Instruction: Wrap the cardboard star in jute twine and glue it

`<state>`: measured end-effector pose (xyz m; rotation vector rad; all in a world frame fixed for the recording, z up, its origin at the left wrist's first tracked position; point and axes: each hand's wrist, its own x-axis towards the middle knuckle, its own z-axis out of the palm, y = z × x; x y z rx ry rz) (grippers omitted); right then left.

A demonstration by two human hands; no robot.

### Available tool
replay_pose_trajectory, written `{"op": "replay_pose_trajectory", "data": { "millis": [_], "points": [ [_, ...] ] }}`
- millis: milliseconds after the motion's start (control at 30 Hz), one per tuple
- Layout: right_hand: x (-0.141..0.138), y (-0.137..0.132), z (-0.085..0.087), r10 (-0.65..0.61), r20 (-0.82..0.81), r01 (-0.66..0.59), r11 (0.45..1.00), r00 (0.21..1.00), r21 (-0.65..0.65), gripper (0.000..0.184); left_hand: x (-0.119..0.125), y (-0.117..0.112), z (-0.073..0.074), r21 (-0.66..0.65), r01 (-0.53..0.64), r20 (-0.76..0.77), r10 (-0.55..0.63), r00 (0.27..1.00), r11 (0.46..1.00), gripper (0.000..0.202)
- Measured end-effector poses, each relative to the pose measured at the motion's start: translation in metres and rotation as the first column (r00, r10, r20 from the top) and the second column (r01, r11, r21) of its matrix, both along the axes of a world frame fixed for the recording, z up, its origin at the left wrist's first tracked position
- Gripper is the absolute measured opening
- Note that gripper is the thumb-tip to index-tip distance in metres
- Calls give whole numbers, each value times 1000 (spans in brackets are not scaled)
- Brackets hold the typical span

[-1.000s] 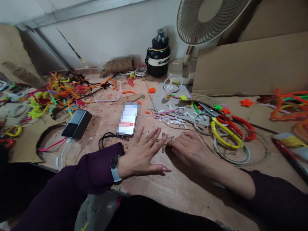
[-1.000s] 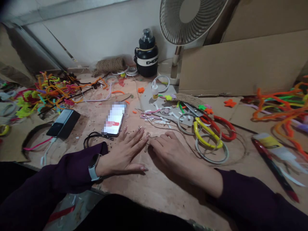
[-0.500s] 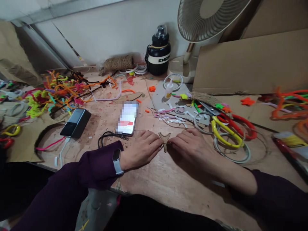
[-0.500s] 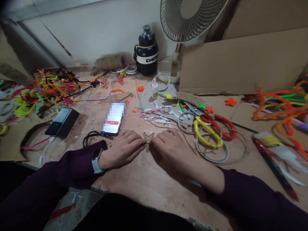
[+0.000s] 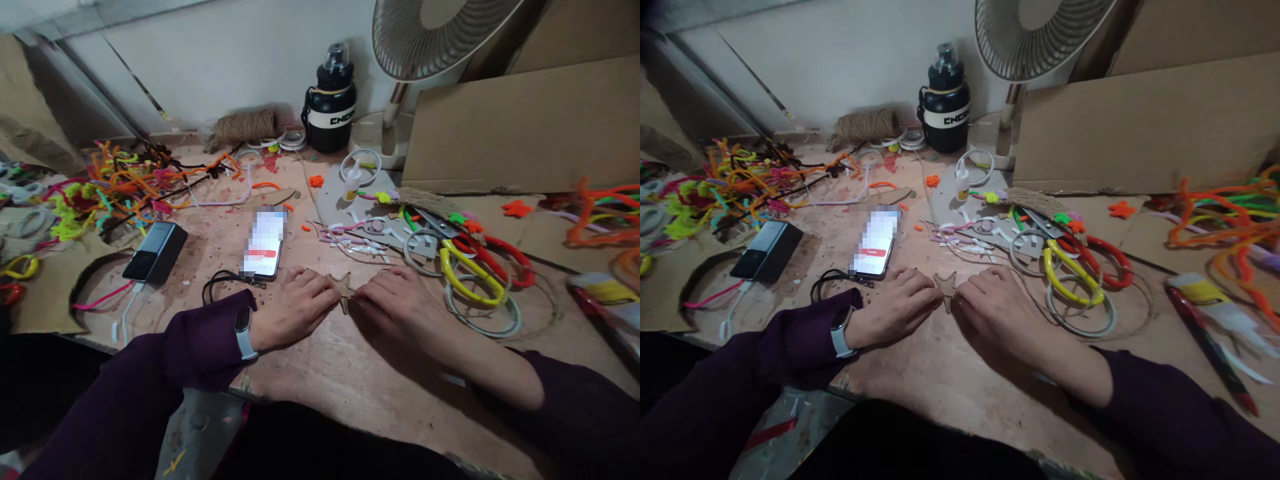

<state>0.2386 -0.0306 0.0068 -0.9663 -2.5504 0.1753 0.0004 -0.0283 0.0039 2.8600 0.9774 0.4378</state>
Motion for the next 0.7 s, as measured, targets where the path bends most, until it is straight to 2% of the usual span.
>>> {"op": "replay_pose_trajectory", "data": {
  "millis": [233,500,700],
  "points": [
    [-1,-3,3,3,-15,-4,998,1000,-57,22,1,-1,-1,23,-13,17,12,1000,1000,18],
    [-4,-14,3,-80,-24,72,965,996,-253,15,1,-1,-1,4,-18,4,18,1000,1000,21],
    [-6,-18,3,-59,19,62,965,998,-254,21,1,-3,-3,0,-16,9,16,1000,1000,20]
  ]
}}
